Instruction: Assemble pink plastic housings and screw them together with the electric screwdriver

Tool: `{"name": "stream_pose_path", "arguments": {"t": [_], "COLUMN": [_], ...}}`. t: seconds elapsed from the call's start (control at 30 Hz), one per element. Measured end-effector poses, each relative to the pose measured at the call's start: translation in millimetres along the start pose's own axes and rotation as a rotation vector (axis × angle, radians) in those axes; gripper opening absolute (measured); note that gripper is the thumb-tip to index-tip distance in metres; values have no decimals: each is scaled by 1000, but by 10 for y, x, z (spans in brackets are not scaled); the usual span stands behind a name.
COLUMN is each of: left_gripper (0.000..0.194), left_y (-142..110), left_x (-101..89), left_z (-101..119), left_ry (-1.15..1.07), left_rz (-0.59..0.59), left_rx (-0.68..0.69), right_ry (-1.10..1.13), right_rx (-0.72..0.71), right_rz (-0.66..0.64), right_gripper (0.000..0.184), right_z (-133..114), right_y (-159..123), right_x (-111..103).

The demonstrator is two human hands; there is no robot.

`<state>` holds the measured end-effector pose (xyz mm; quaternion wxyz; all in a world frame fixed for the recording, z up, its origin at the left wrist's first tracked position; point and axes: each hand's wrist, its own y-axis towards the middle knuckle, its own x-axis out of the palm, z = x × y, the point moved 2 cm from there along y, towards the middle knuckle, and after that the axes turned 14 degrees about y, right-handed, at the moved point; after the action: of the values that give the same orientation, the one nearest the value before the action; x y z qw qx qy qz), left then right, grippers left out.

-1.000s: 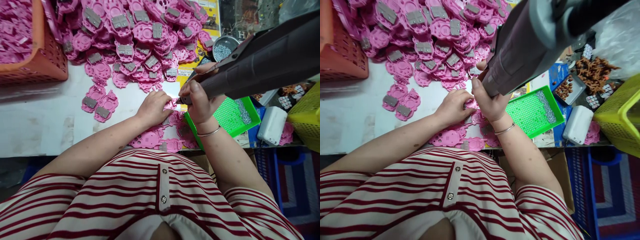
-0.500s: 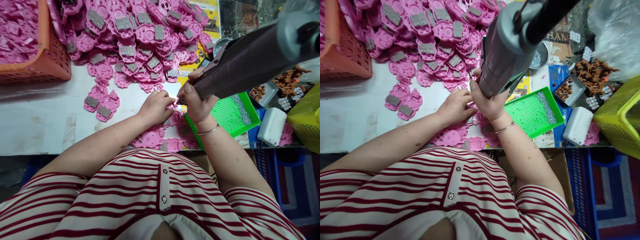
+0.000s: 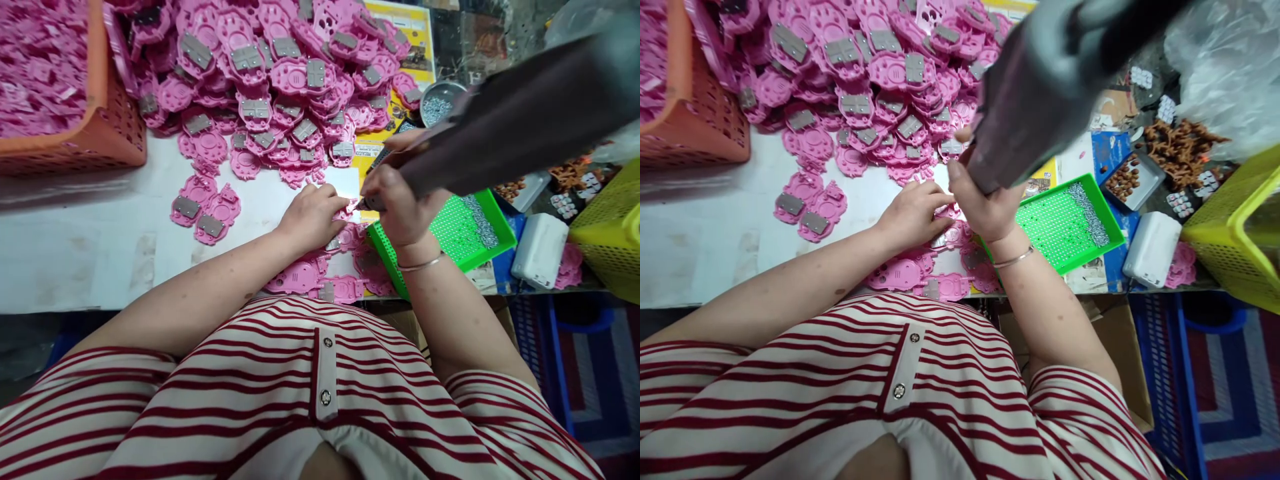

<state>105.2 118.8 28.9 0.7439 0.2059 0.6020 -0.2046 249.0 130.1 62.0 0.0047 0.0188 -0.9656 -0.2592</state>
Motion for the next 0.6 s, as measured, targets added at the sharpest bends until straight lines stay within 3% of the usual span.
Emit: {"name": "stream_pose_path", "arguments": {"t": [0.07,0.13,0.27,0.6], "left_gripper": [32,33,36,39], "left_y": [-4,-6,-12,-31], "left_x": [-12,-18,-18,-23], "left_z": [1,0,-7,-5], "left_ry": [-5,-12,-14,-3], "left_rz": [1,0,-8,-50], "left_rx": [-1,-2,-16,-24], "right_ry": [83,96,56,120], "right_rx": [-220,-305,-293,-146], "right_rz": [155,192,199,178], "right_gripper": [34,32,28,32], "right_z": [-216,-338,-296,-147], "right_y": [-24,-82,-266,-527], "right_x": [-126,-249,-405,-415]}}
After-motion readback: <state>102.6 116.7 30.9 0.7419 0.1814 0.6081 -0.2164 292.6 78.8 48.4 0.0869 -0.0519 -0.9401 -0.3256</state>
